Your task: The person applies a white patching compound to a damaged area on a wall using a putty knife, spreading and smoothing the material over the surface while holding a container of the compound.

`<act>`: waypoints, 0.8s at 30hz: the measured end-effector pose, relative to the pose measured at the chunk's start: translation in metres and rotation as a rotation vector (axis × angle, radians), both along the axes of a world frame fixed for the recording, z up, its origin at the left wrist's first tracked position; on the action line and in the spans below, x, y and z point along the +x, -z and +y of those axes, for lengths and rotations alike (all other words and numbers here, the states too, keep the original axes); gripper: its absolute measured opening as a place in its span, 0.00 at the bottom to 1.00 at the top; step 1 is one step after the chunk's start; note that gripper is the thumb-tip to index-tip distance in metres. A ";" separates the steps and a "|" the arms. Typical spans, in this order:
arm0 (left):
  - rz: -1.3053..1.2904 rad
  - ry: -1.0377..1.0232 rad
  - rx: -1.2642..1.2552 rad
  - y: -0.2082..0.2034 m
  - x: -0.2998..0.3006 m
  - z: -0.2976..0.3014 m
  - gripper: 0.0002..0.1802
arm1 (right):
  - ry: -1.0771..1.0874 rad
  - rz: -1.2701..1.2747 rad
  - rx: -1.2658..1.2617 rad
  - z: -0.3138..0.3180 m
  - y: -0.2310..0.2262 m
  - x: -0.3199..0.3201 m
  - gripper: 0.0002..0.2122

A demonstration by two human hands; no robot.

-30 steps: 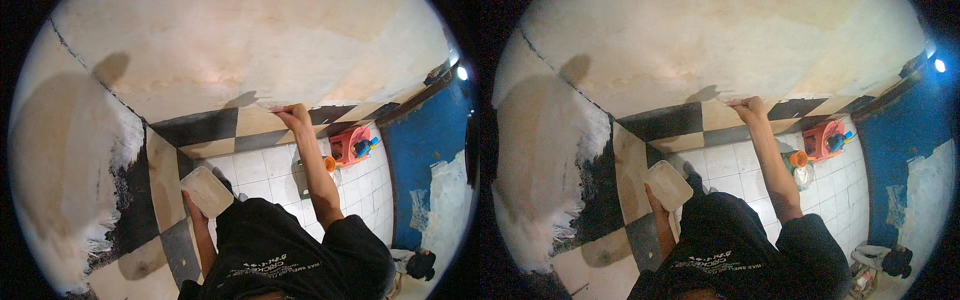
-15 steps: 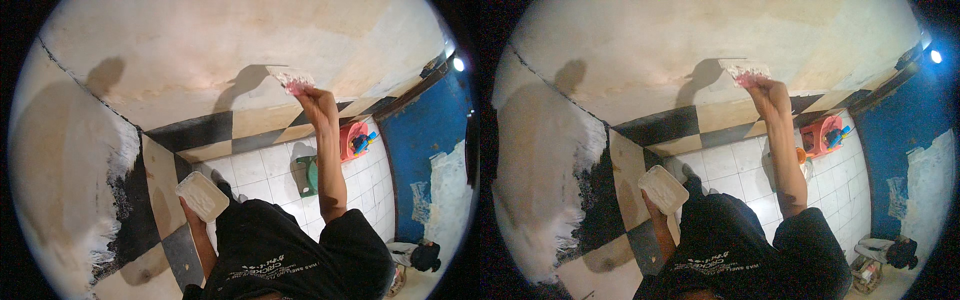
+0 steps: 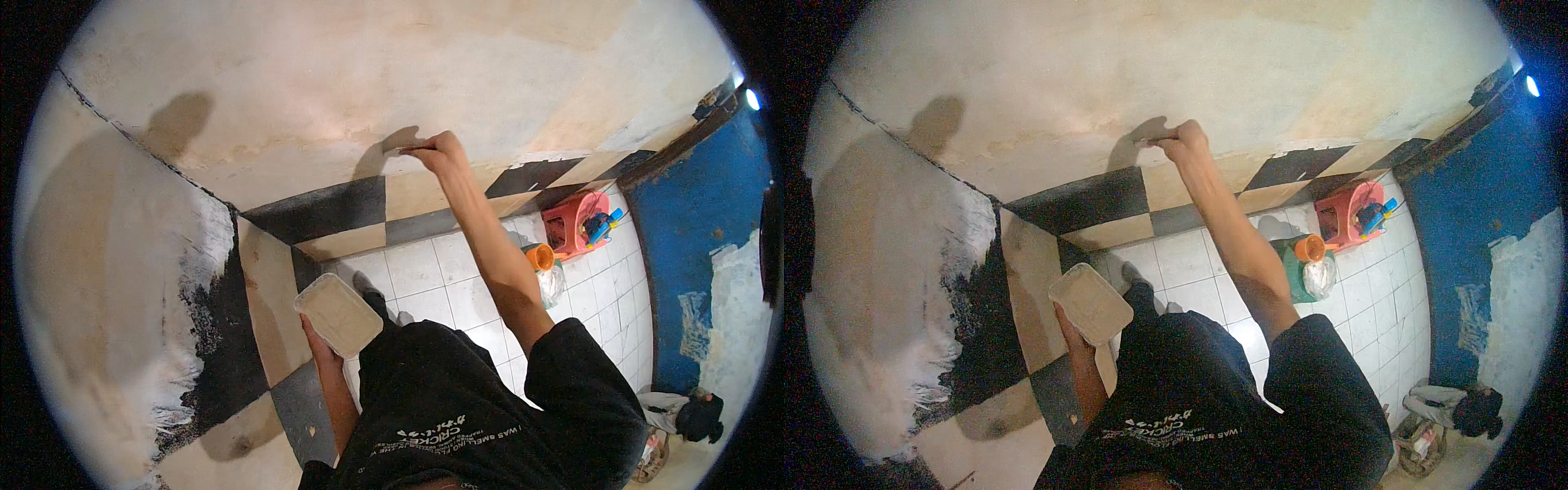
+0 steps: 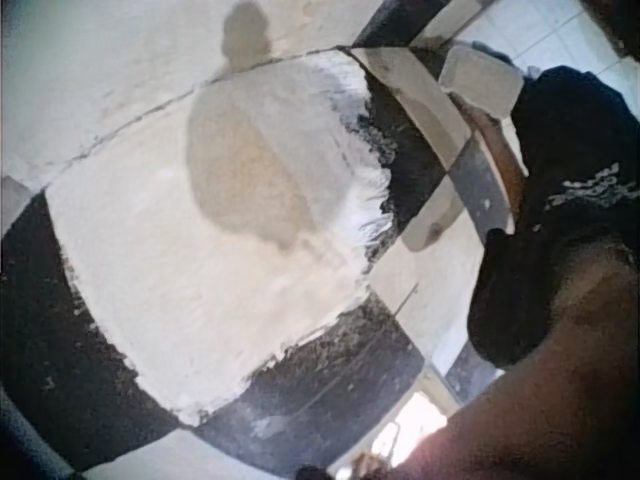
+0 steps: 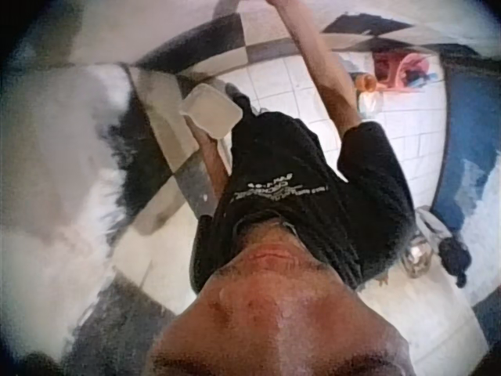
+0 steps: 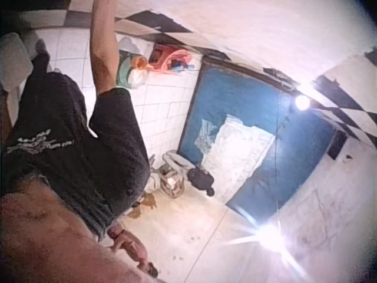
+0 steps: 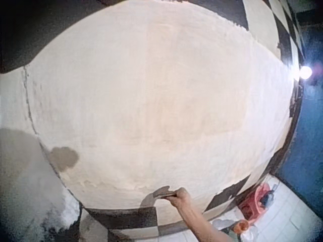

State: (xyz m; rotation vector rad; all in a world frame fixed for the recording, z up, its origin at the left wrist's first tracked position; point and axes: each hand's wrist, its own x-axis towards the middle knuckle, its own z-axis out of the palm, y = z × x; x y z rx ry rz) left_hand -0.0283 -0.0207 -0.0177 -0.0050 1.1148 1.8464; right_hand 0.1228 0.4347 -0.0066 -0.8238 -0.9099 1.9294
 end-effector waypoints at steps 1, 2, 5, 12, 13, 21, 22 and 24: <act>-0.008 -0.077 -0.036 0.005 -0.008 -0.023 0.39 | -0.080 -0.039 0.001 -0.044 -0.027 -0.033 0.15; -0.026 -0.117 -0.047 0.008 -0.010 -0.035 0.39 | -0.124 -0.083 0.029 -0.085 -0.078 -0.043 0.15; -0.089 -0.095 -0.010 0.014 -0.008 -0.037 0.39 | 0.116 0.374 -0.237 -0.153 -0.191 -0.021 0.15; -0.072 -0.101 -0.019 0.042 -0.013 -0.041 0.39 | 0.257 0.282 -0.413 -0.149 -0.098 0.013 0.17; -0.069 -0.092 -0.001 0.041 -0.013 -0.040 0.39 | 0.242 0.275 -0.481 -0.139 -0.070 0.016 0.17; -0.044 -0.074 0.012 0.027 -0.018 -0.035 0.38 | 0.052 0.173 -0.345 -0.057 -0.065 -0.042 0.19; -0.017 -0.092 0.006 0.028 -0.020 -0.037 0.38 | 0.137 0.317 -0.515 -0.059 -0.080 -0.049 0.19; 0.029 -0.119 -0.006 0.031 -0.020 -0.040 0.39 | 0.256 0.486 -0.647 -0.078 -0.102 -0.049 0.20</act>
